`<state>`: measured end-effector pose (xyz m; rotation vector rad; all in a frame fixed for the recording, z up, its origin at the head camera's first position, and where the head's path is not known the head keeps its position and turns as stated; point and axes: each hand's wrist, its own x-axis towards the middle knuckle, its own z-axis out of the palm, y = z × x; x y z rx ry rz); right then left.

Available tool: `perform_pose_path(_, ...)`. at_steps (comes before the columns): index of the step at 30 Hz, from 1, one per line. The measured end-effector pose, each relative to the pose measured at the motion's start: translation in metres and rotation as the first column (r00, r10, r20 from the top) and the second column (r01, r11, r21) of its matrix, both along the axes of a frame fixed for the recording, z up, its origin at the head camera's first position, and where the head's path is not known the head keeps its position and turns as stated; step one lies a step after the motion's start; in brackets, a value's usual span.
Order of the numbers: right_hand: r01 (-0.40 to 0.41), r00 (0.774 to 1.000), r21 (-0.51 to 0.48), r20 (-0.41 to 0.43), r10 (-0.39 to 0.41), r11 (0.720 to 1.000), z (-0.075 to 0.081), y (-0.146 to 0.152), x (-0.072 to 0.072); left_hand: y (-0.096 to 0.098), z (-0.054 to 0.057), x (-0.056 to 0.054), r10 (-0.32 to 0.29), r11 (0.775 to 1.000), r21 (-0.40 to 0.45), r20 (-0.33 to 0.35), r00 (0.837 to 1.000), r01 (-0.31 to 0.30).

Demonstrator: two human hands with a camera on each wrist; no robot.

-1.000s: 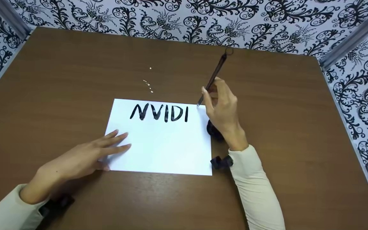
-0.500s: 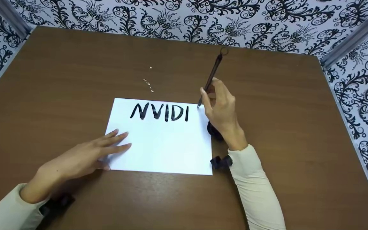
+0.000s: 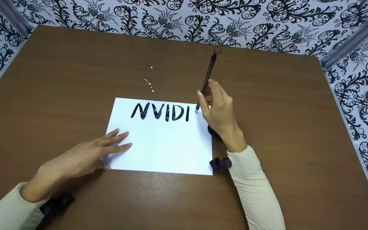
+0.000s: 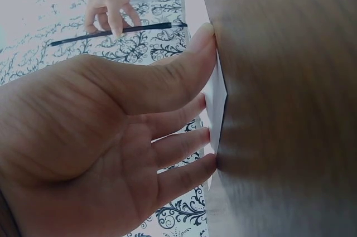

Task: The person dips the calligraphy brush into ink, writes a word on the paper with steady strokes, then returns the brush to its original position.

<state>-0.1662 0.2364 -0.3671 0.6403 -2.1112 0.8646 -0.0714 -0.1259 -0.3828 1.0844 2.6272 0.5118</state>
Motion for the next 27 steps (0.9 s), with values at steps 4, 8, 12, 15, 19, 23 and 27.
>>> perform_pose_path(4, -0.023, 1.000, 0.010, 0.009, 0.023, 1.000, 0.002, -0.002, 0.001, 0.000, -0.001, 0.000, -0.002, 1.000, 0.000, -0.003, 1.000, 0.002)
perform_pose_path(8, -0.059, 0.998, 0.021, 0.025, 0.059, 0.998, 0.004, -0.004, 0.004, 0.000, -0.002, 0.000, -0.002, 1.000, 0.009, -0.005, 1.000, 0.002)
perform_pose_path(12, -0.094, 0.995, 0.048, 0.039, 0.092, 0.994, 0.006, -0.006, 0.007, 0.000, -0.002, 0.000, 0.000, 1.000, 0.017, -0.003, 1.000, 0.000)
perform_pose_path(15, -0.114, 0.993, 0.064, 0.051, 0.110, 0.991, 0.008, -0.008, 0.009, 0.000, -0.002, 0.000, 0.005, 1.000, 0.015, 0.007, 1.000, -0.005)
perform_pose_path(19, -0.137, 0.989, 0.099, 0.066, 0.130, 0.986, 0.011, -0.012, 0.014, 0.000, -0.002, 0.000, 0.011, 1.000, 0.010, 0.014, 1.000, -0.011)
perform_pose_path(23, -0.141, 0.989, 0.116, 0.060, 0.135, 0.983, 0.017, -0.014, 0.019, 0.000, -0.001, 0.000, 0.010, 1.000, 0.016, 0.014, 1.000, -0.010)
perform_pose_path(27, -0.118, 0.993, 0.075, 0.020, 0.117, 0.990, 0.025, -0.011, 0.020, 0.000, 0.000, 0.000, 0.010, 1.000, 0.022, 0.020, 1.000, -0.010)
